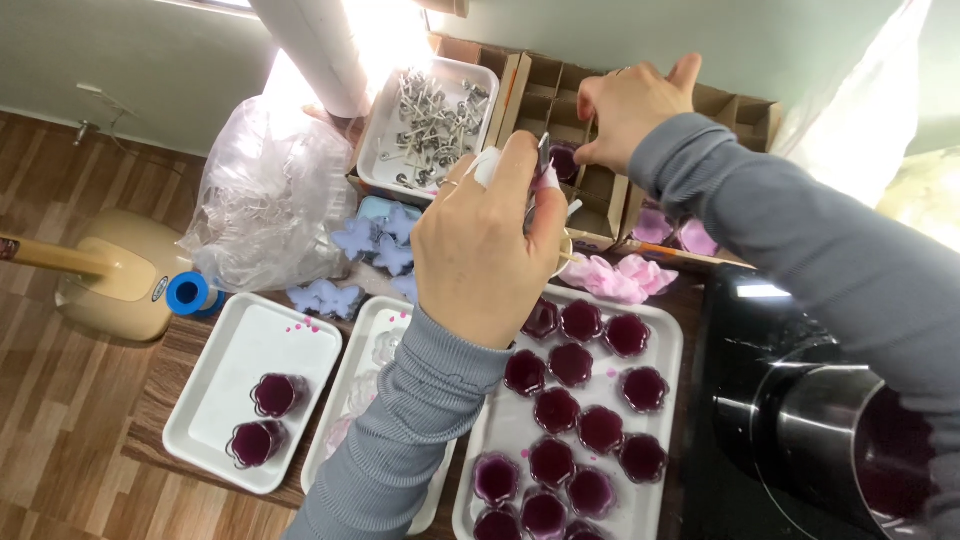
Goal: The person spoons melted purple wax from a pot on a hot plate into flower-shaped molds, then trims the edges of set candles with a small tool, wipes the candles with a pink cloth, and places the finished candles into a cardboard box.
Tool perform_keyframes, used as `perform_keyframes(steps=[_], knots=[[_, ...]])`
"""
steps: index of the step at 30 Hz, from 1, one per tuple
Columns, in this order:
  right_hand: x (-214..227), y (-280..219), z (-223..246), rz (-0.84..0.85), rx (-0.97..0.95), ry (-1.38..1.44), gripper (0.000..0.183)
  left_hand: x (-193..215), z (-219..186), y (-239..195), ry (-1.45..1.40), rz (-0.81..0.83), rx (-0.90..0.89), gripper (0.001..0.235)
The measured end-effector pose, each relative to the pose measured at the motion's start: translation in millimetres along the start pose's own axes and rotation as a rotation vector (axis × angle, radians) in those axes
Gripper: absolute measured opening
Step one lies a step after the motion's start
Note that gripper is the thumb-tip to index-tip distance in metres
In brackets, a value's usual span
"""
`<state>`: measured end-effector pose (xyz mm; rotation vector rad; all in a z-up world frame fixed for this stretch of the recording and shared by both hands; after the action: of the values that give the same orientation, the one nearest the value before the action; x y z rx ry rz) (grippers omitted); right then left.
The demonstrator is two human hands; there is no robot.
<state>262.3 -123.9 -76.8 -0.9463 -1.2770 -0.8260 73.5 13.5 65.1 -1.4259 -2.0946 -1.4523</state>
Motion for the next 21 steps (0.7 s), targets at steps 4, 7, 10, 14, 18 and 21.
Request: perform_keyframes(steps=[4,7,10,14,18,21], knots=[[31.3,-33.3,18.6,-0.012,0.028,0.056,0.036,15.9,-13.8,-4.9,0.015,-0.022,-0.005,0.015],[50.7,-66.2,40.8,0.005,0.048,0.082,0.023,31.4,-28.8,-14.3,0.019,-0.023,-0.035,0.015],[59.1,-99.2,60.6,0.022,0.080,0.103,0.015,46.5,-43.4,-29.3,0.026,-0.015,-0.056,0.016],[44.5,-141.9,73.5,0.039,0.158,0.153,0.015,62.7,-59.5,-56.8,0.026,0.009,-0.070,0.019],[49.6,-189.3,103.1,0.050,0.206,0.142,0.021,81.3,-77.3,-83.3,0.026,0.025,-0.100,0.019],[42.4,-222.0,117.6,0.129,0.189,0.031,0.020,90.0,-85.3,-106.2,0.015,0.050,-0.113,0.016]])
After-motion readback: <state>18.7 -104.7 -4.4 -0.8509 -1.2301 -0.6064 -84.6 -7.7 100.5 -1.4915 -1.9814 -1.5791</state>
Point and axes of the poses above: each hand's wrist, its own y-axis towards the middle knuckle, its own x-axis out of the back of the hand, z = x × y, the point moved 10 cm from there along y, towards the middle knuckle, and after that the axes turned 4 degrees about y, right-handed, at the moved point
